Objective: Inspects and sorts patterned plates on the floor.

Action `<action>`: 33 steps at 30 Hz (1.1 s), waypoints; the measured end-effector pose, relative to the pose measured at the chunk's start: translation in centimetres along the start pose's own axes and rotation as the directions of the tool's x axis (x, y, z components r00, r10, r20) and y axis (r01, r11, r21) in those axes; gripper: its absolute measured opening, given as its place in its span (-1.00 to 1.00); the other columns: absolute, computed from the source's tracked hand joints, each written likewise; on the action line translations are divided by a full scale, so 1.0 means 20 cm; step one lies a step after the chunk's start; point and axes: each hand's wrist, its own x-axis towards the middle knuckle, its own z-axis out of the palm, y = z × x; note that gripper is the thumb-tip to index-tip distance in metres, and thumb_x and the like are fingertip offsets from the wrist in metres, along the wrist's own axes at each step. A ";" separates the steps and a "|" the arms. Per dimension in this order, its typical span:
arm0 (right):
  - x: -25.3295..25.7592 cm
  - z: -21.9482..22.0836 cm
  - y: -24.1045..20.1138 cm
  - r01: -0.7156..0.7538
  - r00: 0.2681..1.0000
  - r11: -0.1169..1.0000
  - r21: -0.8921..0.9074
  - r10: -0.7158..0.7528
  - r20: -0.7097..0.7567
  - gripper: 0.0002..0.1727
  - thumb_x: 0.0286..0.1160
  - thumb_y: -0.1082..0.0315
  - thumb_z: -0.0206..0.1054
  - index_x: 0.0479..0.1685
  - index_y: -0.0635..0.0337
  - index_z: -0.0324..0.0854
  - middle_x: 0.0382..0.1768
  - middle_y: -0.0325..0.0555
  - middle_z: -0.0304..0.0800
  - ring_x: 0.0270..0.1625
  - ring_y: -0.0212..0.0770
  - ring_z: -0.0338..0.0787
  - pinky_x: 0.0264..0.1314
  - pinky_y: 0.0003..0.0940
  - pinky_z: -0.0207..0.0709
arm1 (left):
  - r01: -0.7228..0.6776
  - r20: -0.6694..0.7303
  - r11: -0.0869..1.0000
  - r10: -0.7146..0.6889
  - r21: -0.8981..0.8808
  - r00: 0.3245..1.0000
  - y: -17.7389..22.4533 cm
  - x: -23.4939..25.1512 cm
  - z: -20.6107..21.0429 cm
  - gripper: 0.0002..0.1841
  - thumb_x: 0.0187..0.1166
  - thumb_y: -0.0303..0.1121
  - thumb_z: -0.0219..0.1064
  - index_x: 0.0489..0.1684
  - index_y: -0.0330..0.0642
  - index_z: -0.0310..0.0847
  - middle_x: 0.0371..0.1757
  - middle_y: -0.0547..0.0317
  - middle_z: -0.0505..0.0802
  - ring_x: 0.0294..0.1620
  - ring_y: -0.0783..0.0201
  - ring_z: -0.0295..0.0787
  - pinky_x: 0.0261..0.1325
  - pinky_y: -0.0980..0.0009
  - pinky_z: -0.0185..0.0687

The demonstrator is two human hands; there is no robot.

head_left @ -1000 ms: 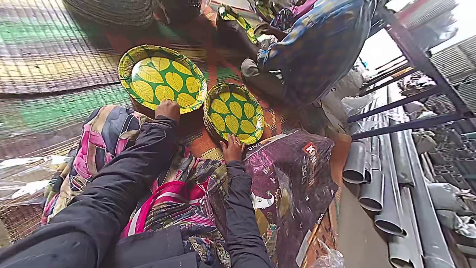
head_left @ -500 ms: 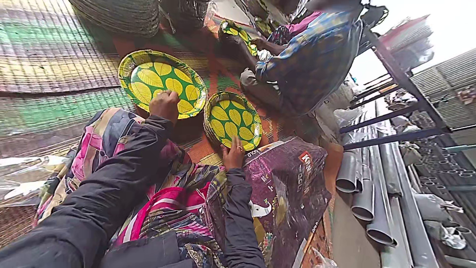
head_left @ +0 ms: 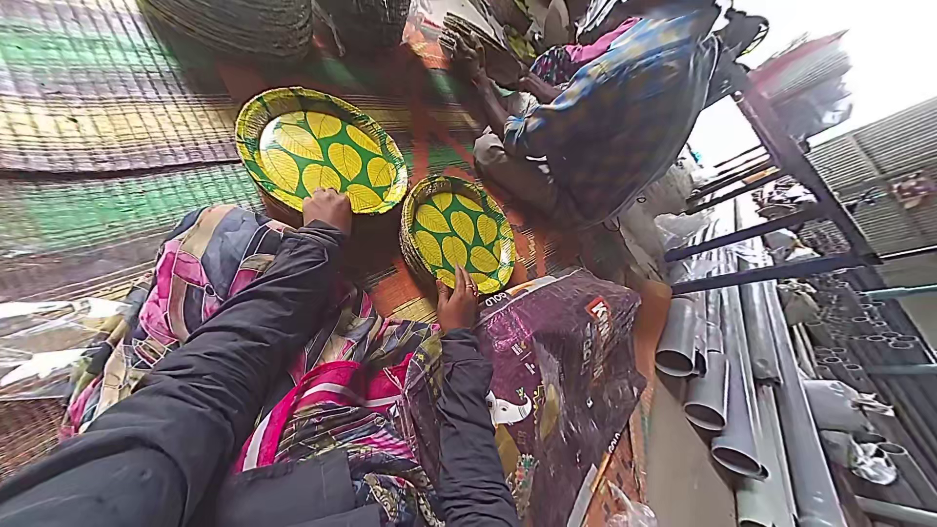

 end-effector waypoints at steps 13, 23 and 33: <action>-0.01 -0.41 -0.24 0.319 0.742 0.928 -0.194 -0.371 -0.559 -0.38 0.48 0.06 0.45 0.51 0.15 0.62 0.57 0.35 0.53 0.72 0.44 0.34 0.76 0.44 -0.04 | -0.884 -0.748 0.390 0.660 0.259 0.073 0.33 -0.45 -0.09 -0.85 0.71 -0.47 0.23 -0.06 -0.21 0.75 -0.06 -0.05 0.94 0.24 -0.04 0.83 0.66 -0.10 0.29; 0.06 -0.02 0.06 -0.021 0.932 0.966 -0.257 0.111 0.345 -0.42 0.87 0.13 0.05 0.82 0.02 0.28 0.83 0.03 0.25 0.89 0.12 0.16 0.85 0.44 -0.28 | -0.344 -0.180 0.937 0.329 -0.064 0.927 0.13 -0.15 0.20 -0.30 0.52 -0.33 0.50 0.66 -0.43 0.38 0.62 -0.51 0.53 0.76 -0.47 0.27 0.74 -0.54 -0.14; 0.05 0.06 0.09 -0.054 0.943 0.982 -0.184 0.111 0.313 -0.26 0.76 -0.15 0.15 0.80 0.07 0.29 0.82 0.06 0.26 0.90 0.09 0.11 0.90 0.33 -0.31 | 0.061 0.000 0.998 -0.061 -0.008 0.998 0.07 -0.10 0.07 -0.71 0.62 -0.53 0.24 0.19 -0.50 0.70 0.41 -0.48 0.70 0.51 -0.44 0.60 0.35 -0.42 0.54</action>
